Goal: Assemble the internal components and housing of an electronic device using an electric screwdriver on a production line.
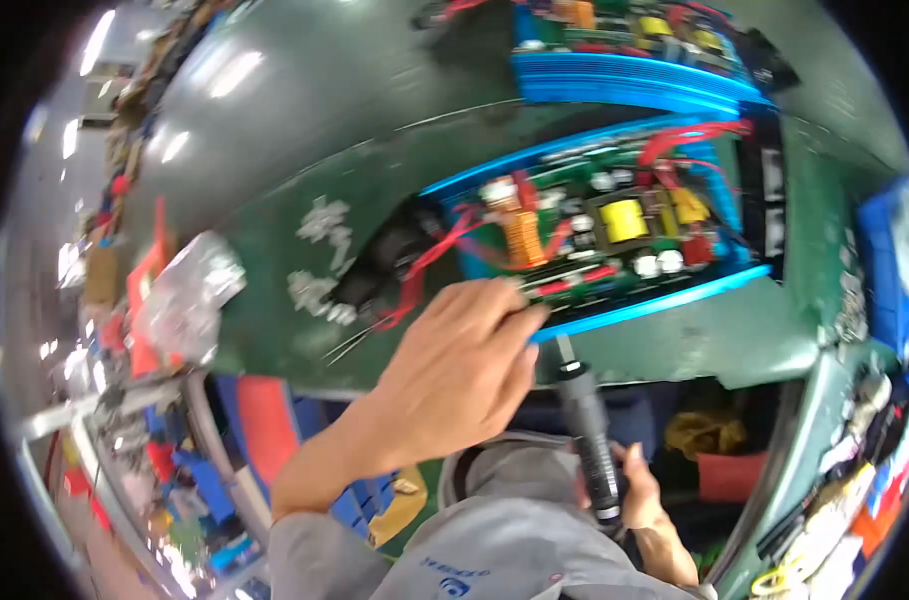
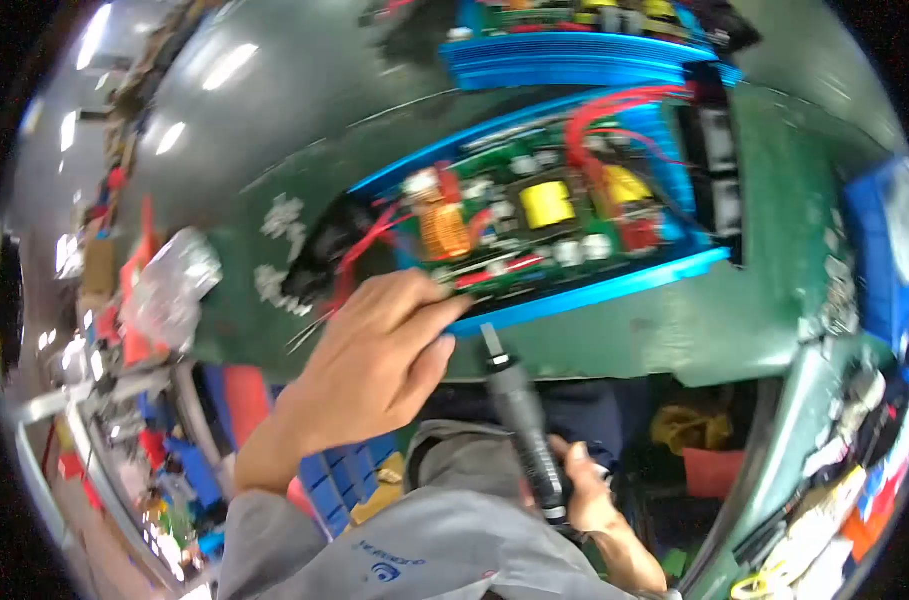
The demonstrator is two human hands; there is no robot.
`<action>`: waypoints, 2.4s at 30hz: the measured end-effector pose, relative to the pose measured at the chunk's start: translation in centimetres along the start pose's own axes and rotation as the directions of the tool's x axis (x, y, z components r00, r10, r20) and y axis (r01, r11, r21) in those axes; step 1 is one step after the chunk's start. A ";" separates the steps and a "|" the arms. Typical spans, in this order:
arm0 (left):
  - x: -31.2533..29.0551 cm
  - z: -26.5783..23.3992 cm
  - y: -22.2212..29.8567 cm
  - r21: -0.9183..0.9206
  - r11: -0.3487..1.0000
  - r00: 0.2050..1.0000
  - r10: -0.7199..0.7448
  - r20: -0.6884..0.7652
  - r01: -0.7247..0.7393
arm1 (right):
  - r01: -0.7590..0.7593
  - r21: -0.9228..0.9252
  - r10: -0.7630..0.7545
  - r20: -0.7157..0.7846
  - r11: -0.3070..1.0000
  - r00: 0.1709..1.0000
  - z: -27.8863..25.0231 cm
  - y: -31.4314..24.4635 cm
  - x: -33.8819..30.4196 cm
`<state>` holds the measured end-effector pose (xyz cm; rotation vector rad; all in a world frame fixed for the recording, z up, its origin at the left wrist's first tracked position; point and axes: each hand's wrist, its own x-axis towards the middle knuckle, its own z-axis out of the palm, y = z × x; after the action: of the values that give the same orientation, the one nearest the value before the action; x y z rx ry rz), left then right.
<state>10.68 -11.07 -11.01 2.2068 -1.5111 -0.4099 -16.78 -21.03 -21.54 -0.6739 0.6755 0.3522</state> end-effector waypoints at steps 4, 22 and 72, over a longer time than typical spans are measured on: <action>-0.5 1.9 -0.2 0.057 0.997 0.997 -0.049 -0.061 0.053 | 0.044 -0.141 -0.036 0.058 0.989 0.998 0.3 -1.4 -0.4; -0.2 2.0 -1.5 0.071 0.997 0.995 0.034 -0.093 -0.027 | -0.137 0.099 0.120 0.166 0.986 0.979 0.6 -0.1 -1.1; 18.8 -21.0 -22.6 0.424 0.859 0.794 0.034 -0.607 0.288 | 0.184 -0.660 -0.464 -0.278 0.728 0.841 -2.5 3.7 -3.5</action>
<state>45.56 -17.68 -4.28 2.4823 -1.1808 0.6869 -22.40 -20.28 -22.34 -1.5192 0.8423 0.0674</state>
